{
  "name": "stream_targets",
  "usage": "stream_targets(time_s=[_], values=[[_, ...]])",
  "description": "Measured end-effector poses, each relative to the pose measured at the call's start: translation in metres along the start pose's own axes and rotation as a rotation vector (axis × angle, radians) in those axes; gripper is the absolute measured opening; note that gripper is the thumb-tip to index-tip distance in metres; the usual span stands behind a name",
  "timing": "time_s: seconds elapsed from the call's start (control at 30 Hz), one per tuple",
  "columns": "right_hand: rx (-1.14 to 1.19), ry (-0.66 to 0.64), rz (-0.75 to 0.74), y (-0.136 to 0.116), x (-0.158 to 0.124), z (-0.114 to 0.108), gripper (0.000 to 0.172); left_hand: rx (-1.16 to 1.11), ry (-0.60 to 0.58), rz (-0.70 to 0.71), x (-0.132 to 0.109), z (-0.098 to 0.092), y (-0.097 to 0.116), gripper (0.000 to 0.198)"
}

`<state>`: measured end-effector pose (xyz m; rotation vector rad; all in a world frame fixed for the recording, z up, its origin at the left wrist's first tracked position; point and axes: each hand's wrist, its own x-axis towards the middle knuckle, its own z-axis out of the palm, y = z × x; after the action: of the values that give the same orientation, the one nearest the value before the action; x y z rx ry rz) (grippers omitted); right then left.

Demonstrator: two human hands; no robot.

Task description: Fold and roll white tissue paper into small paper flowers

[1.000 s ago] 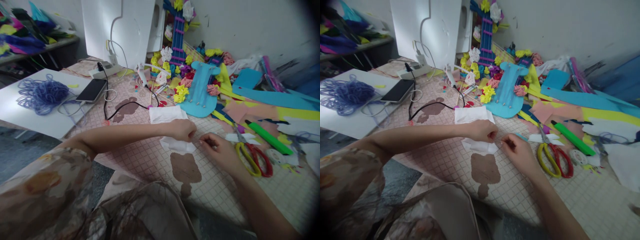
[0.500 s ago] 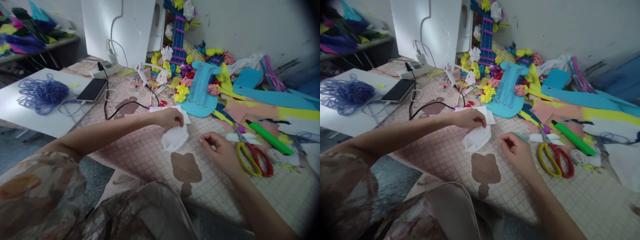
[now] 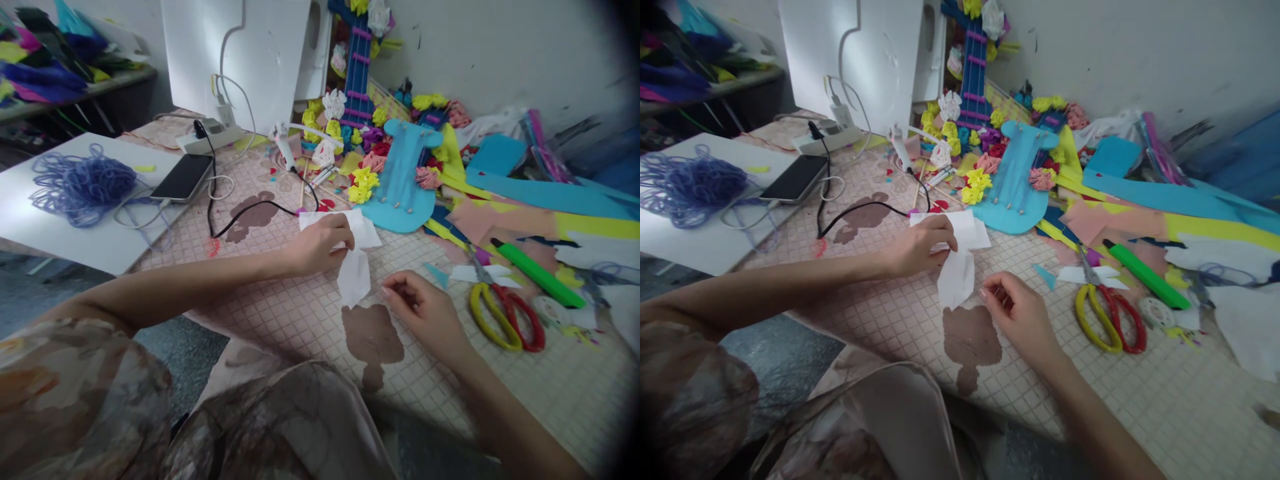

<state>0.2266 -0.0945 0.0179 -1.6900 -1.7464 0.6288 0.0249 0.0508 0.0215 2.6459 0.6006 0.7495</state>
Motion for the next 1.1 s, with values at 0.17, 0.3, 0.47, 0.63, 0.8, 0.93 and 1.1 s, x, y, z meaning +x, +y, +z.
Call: stream_targets(time_s=[0.17,0.3,0.47,0.63,0.8,0.93,1.1], values=[[0.001,0.086,0.048,0.005,0.0,-0.002,0.016,0.427,-0.025,0.18,-0.009,-0.004,0.011,0.019],[-0.028,0.104,0.02,0.006,-0.006,-0.006,0.013,0.634,-0.071,0.345,-0.022,-0.006,0.017,0.027],[-0.114,-0.044,-0.208,-0.003,-0.02,0.004,0.006,0.675,-0.029,0.399,-0.034,-0.012,0.017,0.023],[-0.195,-0.121,-0.337,-0.007,-0.021,0.018,0.016,0.629,-0.04,0.429,-0.044,-0.02,0.018,0.02],[-0.206,-0.051,-0.293,-0.005,-0.015,0.021,0.01,0.472,-0.073,0.406,-0.055,-0.022,0.018,0.018],[-0.203,0.013,-0.166,-0.005,-0.016,0.021,0.007,0.286,-0.128,0.289,-0.059,-0.02,0.018,0.017],[-0.186,-0.019,-0.331,-0.008,-0.023,0.019,0.006,0.17,-0.153,0.157,-0.059,-0.016,0.019,0.013]])
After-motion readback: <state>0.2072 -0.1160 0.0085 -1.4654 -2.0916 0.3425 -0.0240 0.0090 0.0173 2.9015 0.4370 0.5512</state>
